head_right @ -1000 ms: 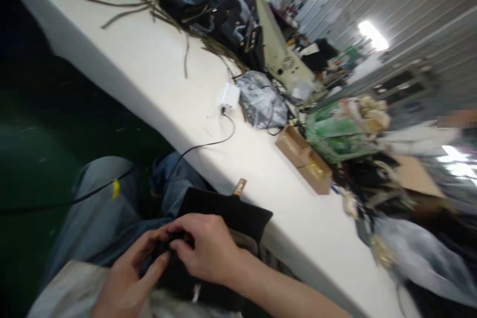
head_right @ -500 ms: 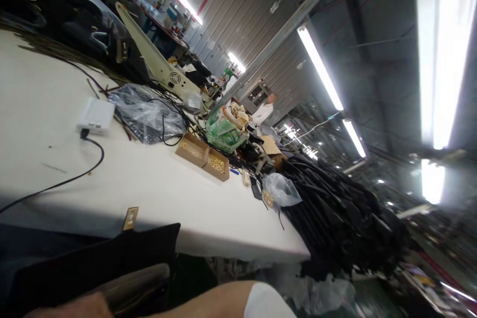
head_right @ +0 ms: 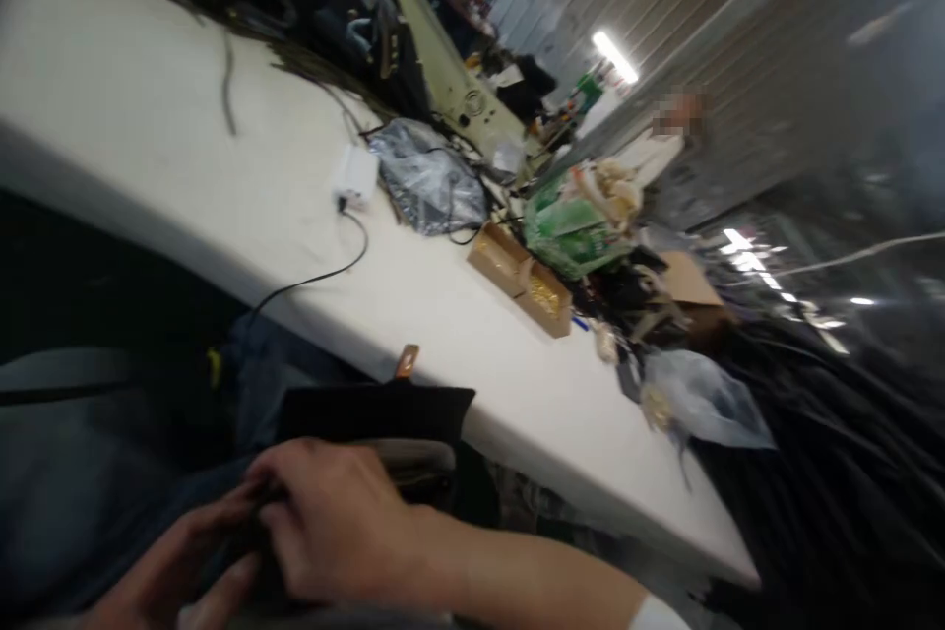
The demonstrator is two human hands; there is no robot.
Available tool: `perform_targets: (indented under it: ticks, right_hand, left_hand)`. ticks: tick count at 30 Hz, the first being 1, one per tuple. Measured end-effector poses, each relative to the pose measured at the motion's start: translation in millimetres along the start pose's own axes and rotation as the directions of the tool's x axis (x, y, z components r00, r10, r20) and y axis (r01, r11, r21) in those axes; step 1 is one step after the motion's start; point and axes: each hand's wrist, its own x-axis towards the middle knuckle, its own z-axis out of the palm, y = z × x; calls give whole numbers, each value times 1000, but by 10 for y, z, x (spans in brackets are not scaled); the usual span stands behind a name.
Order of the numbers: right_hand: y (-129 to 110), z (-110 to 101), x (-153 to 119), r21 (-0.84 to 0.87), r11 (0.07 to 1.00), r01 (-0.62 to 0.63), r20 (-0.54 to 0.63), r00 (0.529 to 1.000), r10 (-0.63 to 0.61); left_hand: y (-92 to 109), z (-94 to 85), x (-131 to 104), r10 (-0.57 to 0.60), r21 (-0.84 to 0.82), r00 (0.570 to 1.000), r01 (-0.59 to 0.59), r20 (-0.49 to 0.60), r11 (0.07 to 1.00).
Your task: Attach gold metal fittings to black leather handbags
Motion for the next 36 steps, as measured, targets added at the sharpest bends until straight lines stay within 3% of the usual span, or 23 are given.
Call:
perform_targets:
  ticks: [3,8,15,18,21,25,30,36]
  right_hand:
    - [62,-62,-34,168,986,9,-23,1000,-6]
    - [172,-102,-104,176,982,-76,21,997,73]
    - [137,-323,-171,78,974,-212,157,968,198]
    - [99,-342,-123,169,965,-202,287,946,148]
    - [81,-257,-87,322,914,-246,337,932,133]
    - [88,-82,-111,434,824,-364,260,926,272]
    - [55,19,-220,496,775,-391,118,915,386]
    - [-15,64,-275,586,705,-400,151,908,390]
  left_hand:
    - [210,-278,-167,-60,-123,994,72,95,990]
    - [435,-304,-101,-96,-223,987,123,126,967]
    - [365,-371,-170,-84,-228,981,123,175,966]
    - [320,-399,-208,-41,-219,982,82,186,972]
    - [332,-424,-235,-15,-211,979,58,202,976]
    - [373,-438,-269,12,-175,983,21,184,984]
    - [317,-458,-306,42,-79,988,-30,147,996]
    - [228,-541,-264,107,-14,963,-107,249,994]
